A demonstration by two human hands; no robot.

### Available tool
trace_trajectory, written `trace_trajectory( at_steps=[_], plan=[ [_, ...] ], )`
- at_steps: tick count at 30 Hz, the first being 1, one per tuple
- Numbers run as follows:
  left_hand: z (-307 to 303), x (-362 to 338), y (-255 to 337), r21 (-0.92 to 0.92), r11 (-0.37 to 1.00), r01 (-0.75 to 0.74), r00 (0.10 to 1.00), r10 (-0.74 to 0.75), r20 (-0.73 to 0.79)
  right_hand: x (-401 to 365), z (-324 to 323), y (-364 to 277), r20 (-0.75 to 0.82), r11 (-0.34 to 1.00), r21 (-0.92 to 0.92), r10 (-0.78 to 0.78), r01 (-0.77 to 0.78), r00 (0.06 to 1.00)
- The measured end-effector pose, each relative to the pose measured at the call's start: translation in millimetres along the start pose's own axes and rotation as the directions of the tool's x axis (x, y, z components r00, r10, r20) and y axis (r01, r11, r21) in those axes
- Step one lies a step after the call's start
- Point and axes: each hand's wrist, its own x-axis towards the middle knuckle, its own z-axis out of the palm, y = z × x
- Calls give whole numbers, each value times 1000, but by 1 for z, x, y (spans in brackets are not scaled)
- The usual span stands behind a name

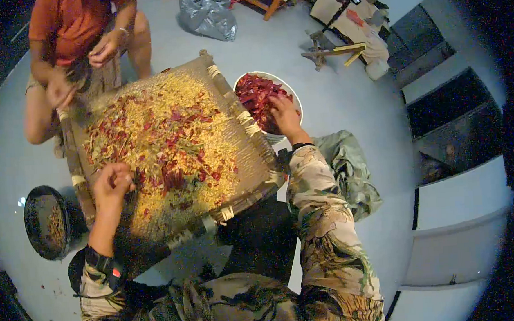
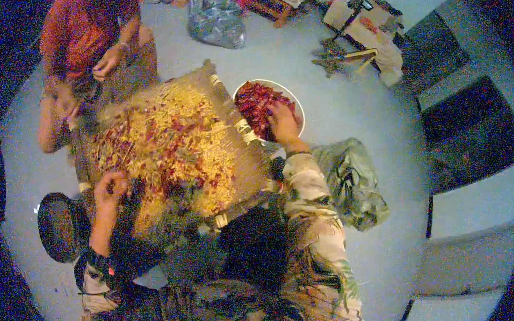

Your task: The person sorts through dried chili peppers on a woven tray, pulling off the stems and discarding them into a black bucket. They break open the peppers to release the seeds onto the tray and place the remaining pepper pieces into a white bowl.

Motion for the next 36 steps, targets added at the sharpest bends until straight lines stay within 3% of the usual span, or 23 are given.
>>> trace_trajectory(
  at_steps=[4, 8, 9, 12, 19, 22, 25, 28, 31, 34, 35, 36],
  plan=[
    [7, 2, -2, 128, 991, -26, 999, 22, 29, 18, 1, -22, 174, 984, -152, -68, 95, 982],
    [16, 3, 2, 257, 965, -55, 998, 44, 47, 32, 12, -7, 249, 972, -190, -87, 137, 964],
    [17, 7, -5, 142, 990, 18, 998, -25, 50, 33, 13, -3, 302, 970, -199, -71, 136, 951],
    [18, 8, -8, 297, 954, -43, 996, 18, 85, 32, 13, 14, 326, 973, -177, -83, 148, 942],
    [16, 11, -17, 428, 904, 2, 994, -50, 101, 21, 28, 65, 174, 994, -74, -62, 75, 983],
    [23, 12, -14, 394, 918, 51, 996, -74, 42, 20, 38, 89, 168, 996, -12, -90, 93, 982],
    [22, 12, -23, 243, 960, 139, 987, -155, 49, 14, 49, 103, 194, 992, 109, -84, 64, 977],
    [22, 13, -21, 307, 938, 158, 980, -187, 69, 6, 66, 115, 202, 985, 171, -63, 28, 977],
    [27, 14, -13, 447, 889, 101, 983, -160, 94, 3, 86, 121, 191, 989, 138, -78, 52, 979],
    [31, 11, -8, 319, 925, 208, 972, -233, 42, 7, 78, 108, 191, 993, 109, -58, 38, 980],
    [29, 10, -7, 328, 925, 192, 974, -222, 56, 9, 72, 101, 162, 986, 163, -66, 39, 985],
    [26, 9, -7, 336, 924, 180, 975, -214, 66, 12, 69, 97, 213, 995, 100, -33, 12, 976]
  ],
)
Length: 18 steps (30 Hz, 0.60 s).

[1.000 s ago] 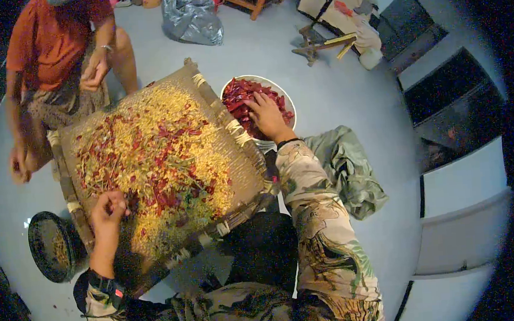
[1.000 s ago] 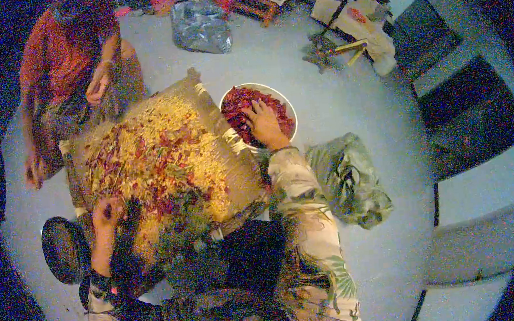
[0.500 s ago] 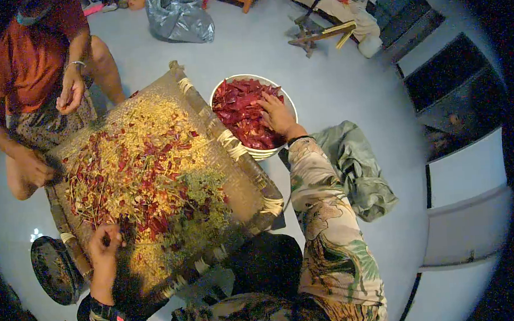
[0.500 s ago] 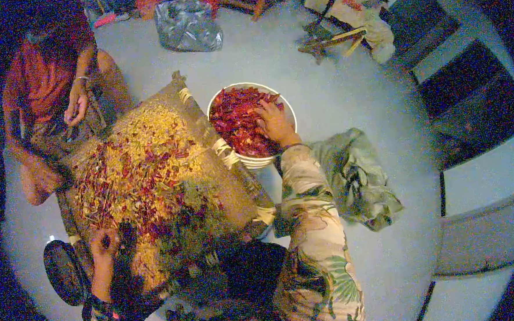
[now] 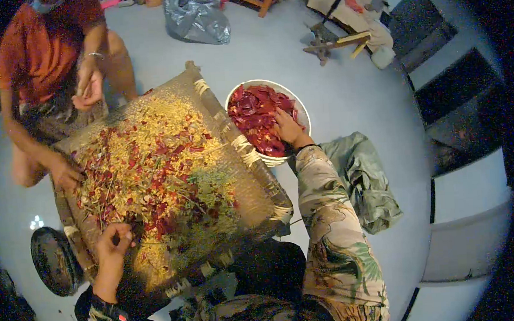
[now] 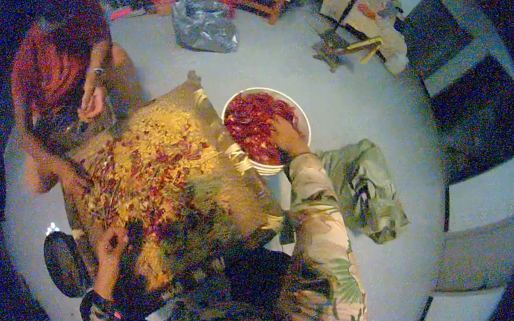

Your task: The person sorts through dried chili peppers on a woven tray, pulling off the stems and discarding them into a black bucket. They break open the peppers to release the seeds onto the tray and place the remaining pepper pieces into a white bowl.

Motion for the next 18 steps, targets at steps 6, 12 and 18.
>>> trace_trajectory(
  at_steps=[6, 12, 18],
  plan=[
    [-13, -6, -20, 206, 970, -127, 992, 130, 1, -10, -30, -13, 162, 994, 28, 104, -110, 981],
    [-24, -7, -11, 533, 820, -208, 978, 189, 91, -29, -50, -32, 73, 913, 327, 235, -246, 969],
    [-35, 6, -72, 728, 608, -315, 907, 418, 43, -13, -104, -171, 134, 764, 580, 252, -282, 958]
  ],
)
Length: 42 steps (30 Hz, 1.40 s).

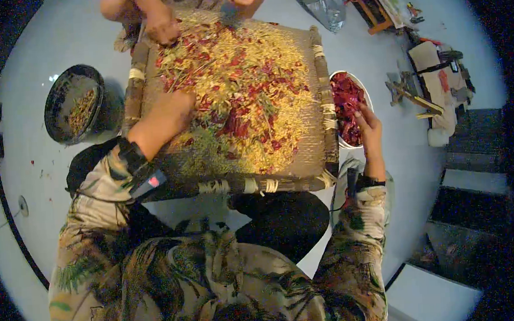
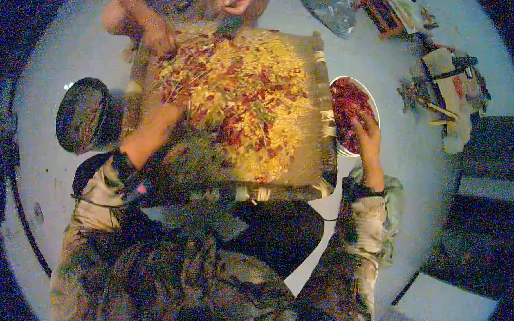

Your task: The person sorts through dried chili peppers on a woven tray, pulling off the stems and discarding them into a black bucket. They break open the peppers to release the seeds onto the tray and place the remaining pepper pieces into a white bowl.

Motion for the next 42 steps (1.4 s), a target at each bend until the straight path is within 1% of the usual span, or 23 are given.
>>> trace_trajectory(
  at_steps=[1, 2, 4, 5, 8, 11, 14, 15, 17, 19, 20, 23, 26, 29, 32, 33, 34, 36, 37, 40, 42],
  plan=[
    [7, 4, -7, 33, 999, 43, 999, -43, 22, -9, 15, -44, 38, 1000, 2, -28, 28, 999],
    [9, 6, -10, 69, 994, 81, 996, -84, 42, -21, 30, -89, 114, 999, 40, 29, -34, 993],
    [-10, 11, -1, 109, 984, 138, 974, -155, 163, -41, 59, -145, 244, 998, 64, -26, 10, 970],
    [-18, 12, 2, 131, 978, 161, 957, -187, 223, -51, 72, -161, 294, 991, 59, -133, 120, 947],
    [3, 8, -12, 64, 994, 90, 991, -96, 94, -84, 113, -214, 412, 971, 177, -220, 159, 884],
    [4, 11, -6, -15, 996, 85, 992, -83, 99, -95, 157, -216, 495, 961, 272, -180, 45, 850],
    [17, 16, -2, -41, 999, 35, 979, -26, 202, -88, 201, -175, 447, 938, 347, -173, 8, 878],
    [22, 14, -2, -37, 999, -5, 991, 10, 132, -87, 211, -159, 449, 905, 410, -88, -117, 889],
    [33, 11, -4, -20, 996, -84, 996, 84, -10, -84, 226, -135, 471, 779, 520, 80, -350, 879],
    [42, 11, -7, 10, 995, -97, 995, 97, 18, -78, 226, -127, 483, 762, 510, 130, -399, 866],
    [47, 12, -8, 24, 994, -102, 994, 102, 27, -75, 225, -123, 490, 755, 503, 151, -420, 858],
    [51, 10, -6, 42, 999, -19, 985, 12, 171, -70, 224, -131, 458, 803, 481, 110, -350, 882],
    [38, 8, 1, 136, 990, -44, 951, 0, 308, -70, 226, -130, 497, 799, 498, 56, -338, 866],
    [28, 0, -9, 163, 987, -9, 936, -49, 348, -72, 223, -133, 474, 821, 493, 26, -289, 880],
    [1, -3, -21, -38, 990, 139, 954, -124, 274, -72, 219, -138, 462, 830, 486, 22, -273, 887],
    [-12, -6, -19, -85, 987, 137, 975, -119, 188, -72, 220, -138, 466, 819, 501, 17, -280, 885],
    [-10, -6, -27, -247, 961, 128, 981, -85, 176, -71, 221, -137, 465, 825, 494, 14, -273, 885],
    [-12, -3, -40, -547, 832, 96, 990, -23, 138, -71, 224, -134, 463, 838, 480, 7, -258, 886],
    [-14, -3, -39, -700, 702, 131, 986, -16, 169, -71, 226, -133, 464, 847, 470, 1, -247, 886],
    [-29, -1, -38, -816, 505, 280, 955, -58, 292, -70, 232, -129, 459, 875, 435, -14, -211, 888],
    [-43, -3, -35, -776, 502, 381, 922, -141, 361, -70, 236, -125, 448, 896, 402, -15, -186, 894]
  ],
)
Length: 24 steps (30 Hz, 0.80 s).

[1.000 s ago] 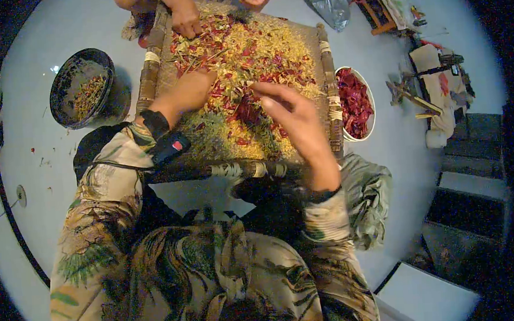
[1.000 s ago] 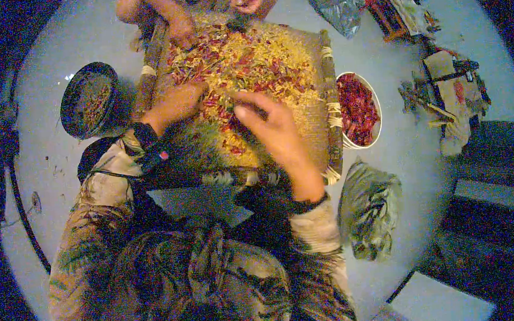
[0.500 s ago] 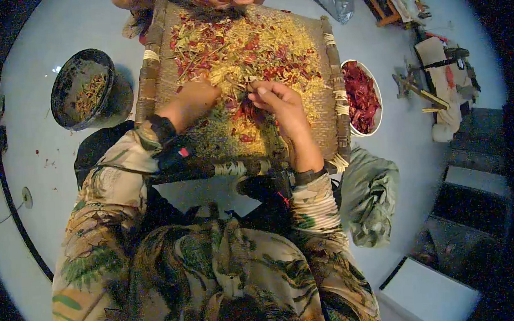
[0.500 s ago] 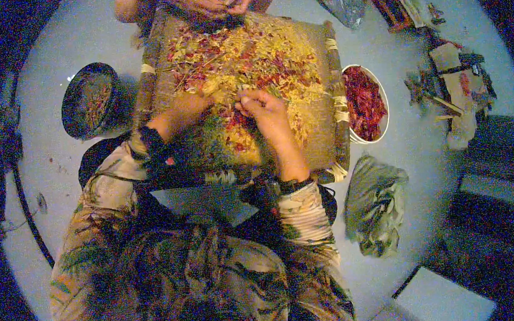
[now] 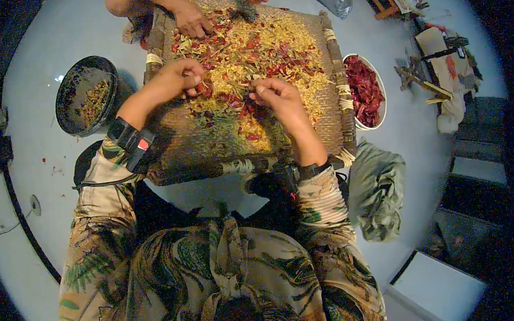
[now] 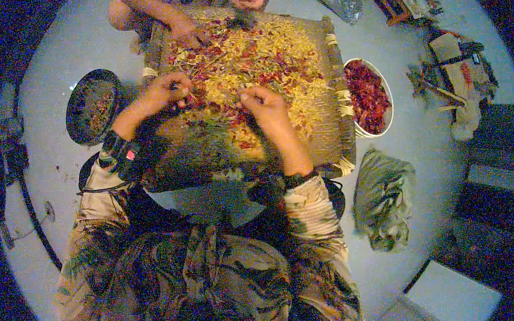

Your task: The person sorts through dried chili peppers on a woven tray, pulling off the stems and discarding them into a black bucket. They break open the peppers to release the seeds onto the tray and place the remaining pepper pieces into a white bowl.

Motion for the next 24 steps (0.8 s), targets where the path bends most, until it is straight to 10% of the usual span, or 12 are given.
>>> trace_trajectory(
  at_steps=[7, 13, 16, 20, 22, 24],
  plan=[
    [-1, -6, -9, 276, 957, -85, 989, 115, -95, 2, 8, 13, -32, 950, -297, -115, 101, 993],
    [7, -7, 22, -148, 988, -35, 993, 51, 104, -9, 23, -7, -30, 924, -370, -111, 93, 993],
    [16, -12, 34, -211, 977, 9, 998, 6, 69, -11, 26, -13, 28, 779, -512, -405, 361, 914],
    [24, -11, 5, 708, 656, -262, 913, 406, -38, -12, 26, -4, 67, 774, -555, -325, 306, 943],
    [32, -18, 2, 913, 357, -199, 867, 499, -6, -13, 25, -9, 46, 778, -572, -287, 261, 957],
    [35, -14, -14, 894, 416, -166, 954, 296, 40, -13, 24, -10, 27, 779, -579, -277, 240, 961]
  ],
)
